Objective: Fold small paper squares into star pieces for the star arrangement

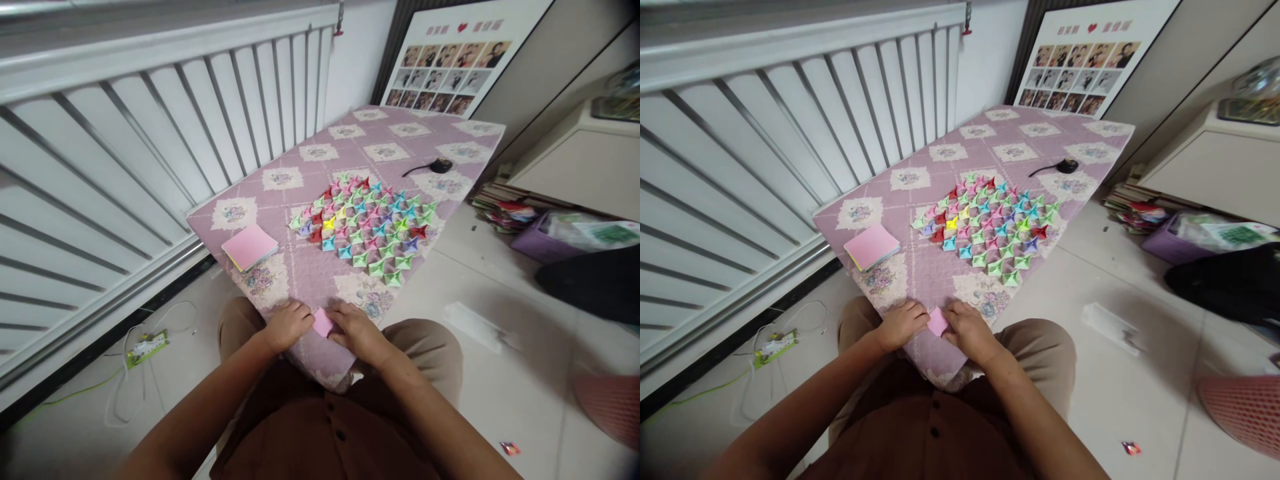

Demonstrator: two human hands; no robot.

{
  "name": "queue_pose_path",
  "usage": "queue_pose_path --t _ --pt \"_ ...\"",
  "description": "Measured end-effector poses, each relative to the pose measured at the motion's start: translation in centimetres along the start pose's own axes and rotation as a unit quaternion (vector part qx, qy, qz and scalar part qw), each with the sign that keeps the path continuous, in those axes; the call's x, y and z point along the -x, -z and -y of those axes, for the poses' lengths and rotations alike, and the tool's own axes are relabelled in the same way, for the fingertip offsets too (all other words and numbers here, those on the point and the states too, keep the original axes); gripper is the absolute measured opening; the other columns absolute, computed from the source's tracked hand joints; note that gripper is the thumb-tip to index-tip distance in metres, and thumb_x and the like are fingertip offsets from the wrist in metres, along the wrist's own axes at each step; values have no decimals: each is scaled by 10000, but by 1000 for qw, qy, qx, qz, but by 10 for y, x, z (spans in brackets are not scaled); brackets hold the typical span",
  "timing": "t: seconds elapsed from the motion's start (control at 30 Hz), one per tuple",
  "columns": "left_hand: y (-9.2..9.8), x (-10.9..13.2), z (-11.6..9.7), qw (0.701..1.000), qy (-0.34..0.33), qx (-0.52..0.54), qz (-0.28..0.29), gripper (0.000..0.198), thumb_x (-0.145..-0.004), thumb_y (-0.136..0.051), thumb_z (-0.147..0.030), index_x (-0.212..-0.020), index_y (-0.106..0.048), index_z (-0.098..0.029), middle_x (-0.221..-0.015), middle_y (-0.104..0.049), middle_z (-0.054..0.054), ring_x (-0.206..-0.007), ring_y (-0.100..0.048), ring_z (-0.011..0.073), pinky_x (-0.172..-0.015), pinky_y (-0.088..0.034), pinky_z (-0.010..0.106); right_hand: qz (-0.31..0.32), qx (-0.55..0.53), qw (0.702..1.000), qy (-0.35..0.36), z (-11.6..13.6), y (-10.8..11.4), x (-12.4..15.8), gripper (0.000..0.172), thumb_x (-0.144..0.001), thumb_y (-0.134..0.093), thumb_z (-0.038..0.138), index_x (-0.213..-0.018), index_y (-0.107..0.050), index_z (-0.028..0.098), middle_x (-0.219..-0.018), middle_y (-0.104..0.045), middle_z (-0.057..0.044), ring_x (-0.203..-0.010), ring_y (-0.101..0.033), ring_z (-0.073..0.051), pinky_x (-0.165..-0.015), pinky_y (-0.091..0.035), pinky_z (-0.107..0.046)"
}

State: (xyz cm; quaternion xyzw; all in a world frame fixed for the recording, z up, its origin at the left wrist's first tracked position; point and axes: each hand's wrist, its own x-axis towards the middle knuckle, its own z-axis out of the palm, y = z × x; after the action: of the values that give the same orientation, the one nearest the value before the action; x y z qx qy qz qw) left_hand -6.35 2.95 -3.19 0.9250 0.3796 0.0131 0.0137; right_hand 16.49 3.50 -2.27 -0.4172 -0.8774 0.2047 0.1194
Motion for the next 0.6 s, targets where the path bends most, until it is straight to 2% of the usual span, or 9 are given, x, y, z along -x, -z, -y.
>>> queue_pose_path --t 0.13,0.37,0.6 --pt "3 0 1 1000 -16 -19 2 208 -958 -412 -299 -978 -592 -197 -963 -572 57 -902 -472 204 -764 -366 340 2 -4 1000 -7 1 1 0 440 -729 -700 249 -1157 -620 184 -1117 -593 -106 -1031 -517 -243 -907 -414 -380" --pt "16 -8 -6 998 -39 -29 50 193 -944 -417 -219 -927 -602 -168 -915 -579 87 -880 -493 218 -764 -352 367 10 8 1000 -11 6 4 -1 425 -741 -685 242 -1155 -620 170 -1092 -595 -105 -1007 -516 -234 -899 -417 -378" --pt "10 -4 -4 998 -51 -20 43 215 -952 -388 -203 -952 -598 -159 -902 -589 89 -857 -507 215 -762 -349 368 11 16 1000 -13 6 5 -1 436 -730 -698 261 -1151 -618 175 -1095 -592 -98 -1015 -506 -237 -899 -411 -369"
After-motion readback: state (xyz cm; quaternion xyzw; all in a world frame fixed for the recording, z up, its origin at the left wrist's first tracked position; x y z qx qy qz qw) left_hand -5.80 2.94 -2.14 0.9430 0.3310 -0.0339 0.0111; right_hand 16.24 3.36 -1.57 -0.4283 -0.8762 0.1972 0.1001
